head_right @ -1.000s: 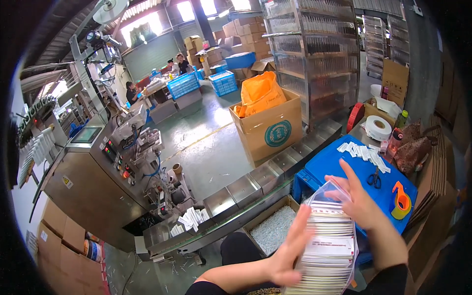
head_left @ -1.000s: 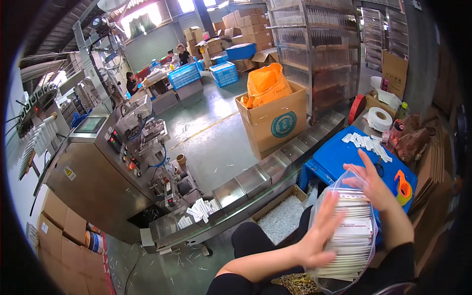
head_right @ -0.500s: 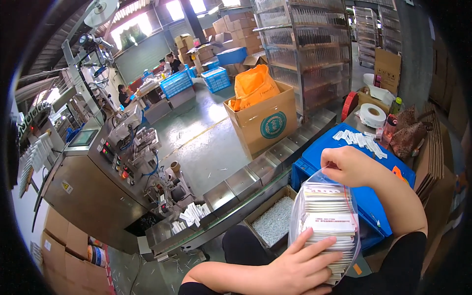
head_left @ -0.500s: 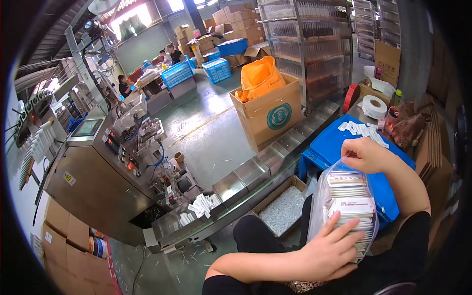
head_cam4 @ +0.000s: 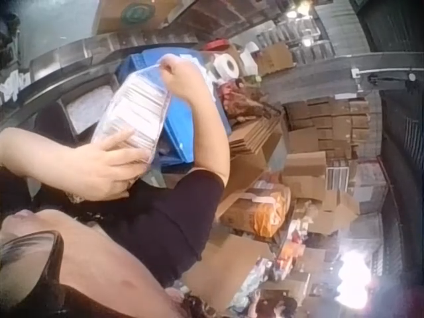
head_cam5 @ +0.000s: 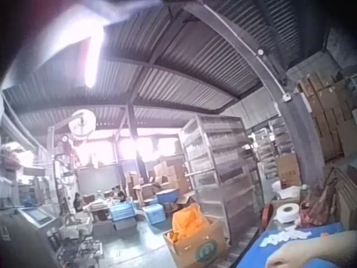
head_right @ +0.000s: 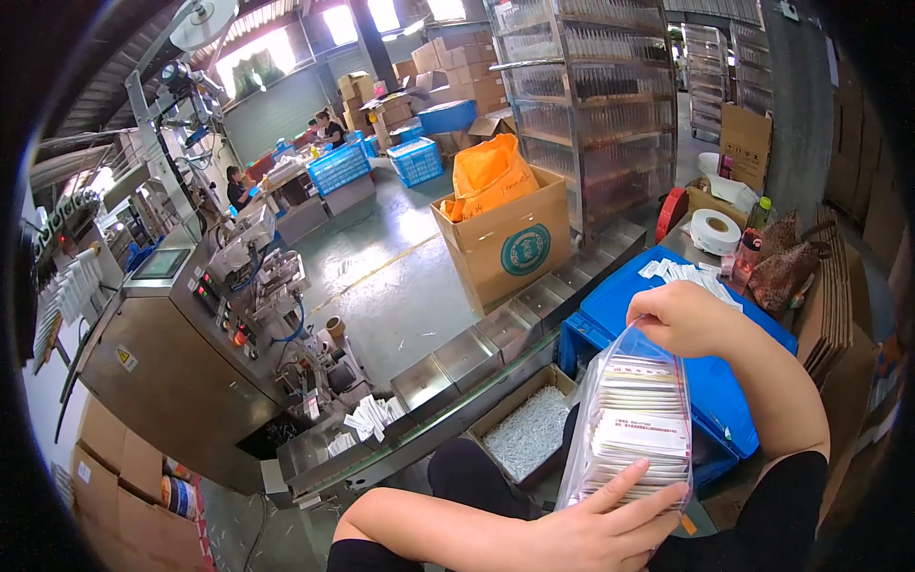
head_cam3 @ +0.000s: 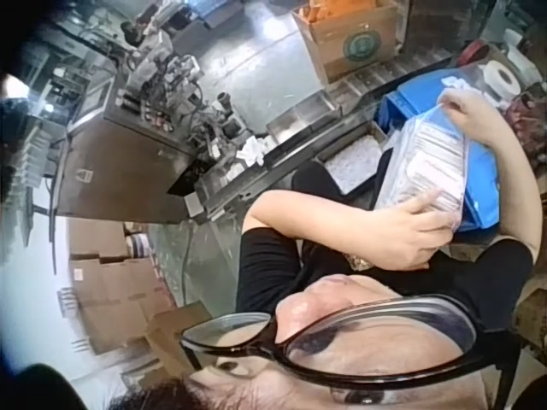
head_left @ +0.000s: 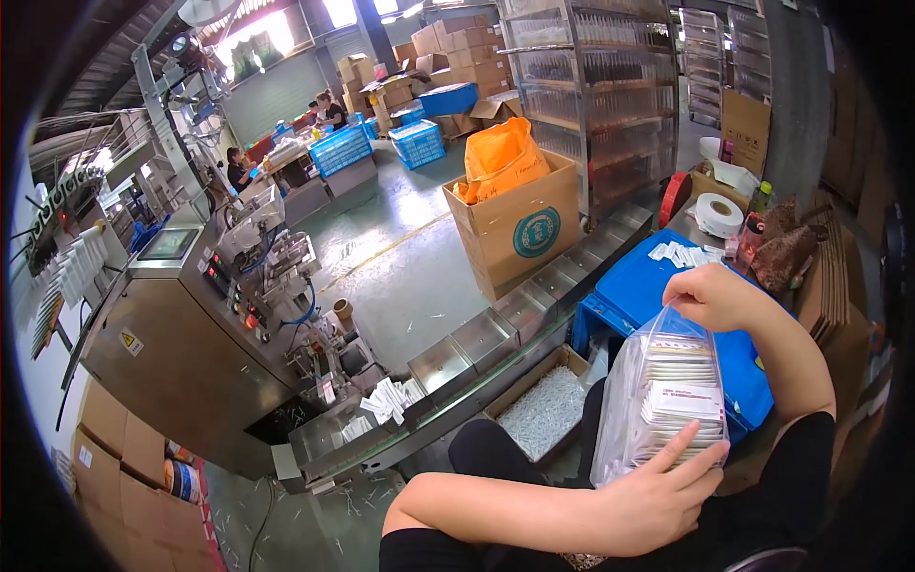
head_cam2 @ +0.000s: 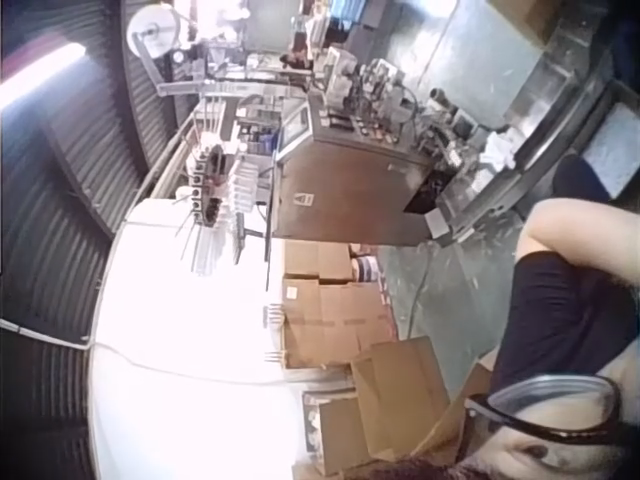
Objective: Packaging stacks of white envelopes into plastic bags and then placing those bags into a larger shipping box.
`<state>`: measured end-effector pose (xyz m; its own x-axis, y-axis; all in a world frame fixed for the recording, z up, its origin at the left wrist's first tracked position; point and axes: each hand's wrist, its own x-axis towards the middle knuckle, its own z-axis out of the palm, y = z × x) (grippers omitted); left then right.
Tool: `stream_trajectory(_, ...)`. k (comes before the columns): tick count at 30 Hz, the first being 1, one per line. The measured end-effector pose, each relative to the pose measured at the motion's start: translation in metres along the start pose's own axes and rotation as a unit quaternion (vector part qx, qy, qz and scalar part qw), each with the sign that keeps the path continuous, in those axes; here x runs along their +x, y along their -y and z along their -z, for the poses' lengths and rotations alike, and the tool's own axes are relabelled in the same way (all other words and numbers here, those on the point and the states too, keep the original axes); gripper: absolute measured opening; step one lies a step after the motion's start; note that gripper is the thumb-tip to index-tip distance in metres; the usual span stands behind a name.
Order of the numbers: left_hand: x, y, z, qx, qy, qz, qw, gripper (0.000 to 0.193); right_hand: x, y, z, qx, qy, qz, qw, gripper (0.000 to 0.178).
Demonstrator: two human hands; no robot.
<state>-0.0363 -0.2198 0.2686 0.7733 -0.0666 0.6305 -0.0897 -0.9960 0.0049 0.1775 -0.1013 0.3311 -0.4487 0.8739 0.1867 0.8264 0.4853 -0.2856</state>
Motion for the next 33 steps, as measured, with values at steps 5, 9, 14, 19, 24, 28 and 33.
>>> stream_trajectory(5, -0.003, -0.003, 0.0, -0.049, 0.014, -0.018, 0.999, 0.027, 0.005, -0.008, -0.001, -0.014, -0.021, 0.027, 0.999, 0.007)
stream_trajectory(9, -0.008, 0.0, 0.001, -0.016, 0.019, -0.037, 0.999, 0.028, 0.004, -0.009, 0.006, 0.019, 0.003, 0.007, 1.0, 0.008)
stream_trajectory(14, -0.043, 0.04, 0.067, -0.021, 0.053, 0.001, 0.998, 0.016, -0.042, -0.034, 0.028, 0.072, -0.037, -0.1, 0.992, 0.012)
stream_trajectory(19, -0.058, 0.098, 0.088, 0.024, 0.128, 0.176, 0.976, 0.016, -0.092, -0.033, 0.006, 0.202, -0.016, -0.189, 0.961, 0.032)
stream_trajectory(24, 0.0, 0.101, 0.05, -0.2, 0.054, 0.142, 0.968, 0.037, -0.083, -0.004, -0.001, 0.246, -0.064, -0.224, 0.941, 0.041)
stream_trajectory(28, 0.029, 0.11, 0.009, -0.076, 0.113, 0.071, 0.988, 0.042, -0.075, 0.002, -0.004, 0.189, -0.055, -0.149, 0.969, 0.04)
stream_trajectory(33, 0.046, 0.103, 0.002, -0.072, 0.132, 0.078, 0.986, 0.043, -0.075, 0.003, -0.005, 0.152, -0.07, -0.114, 0.979, 0.039)
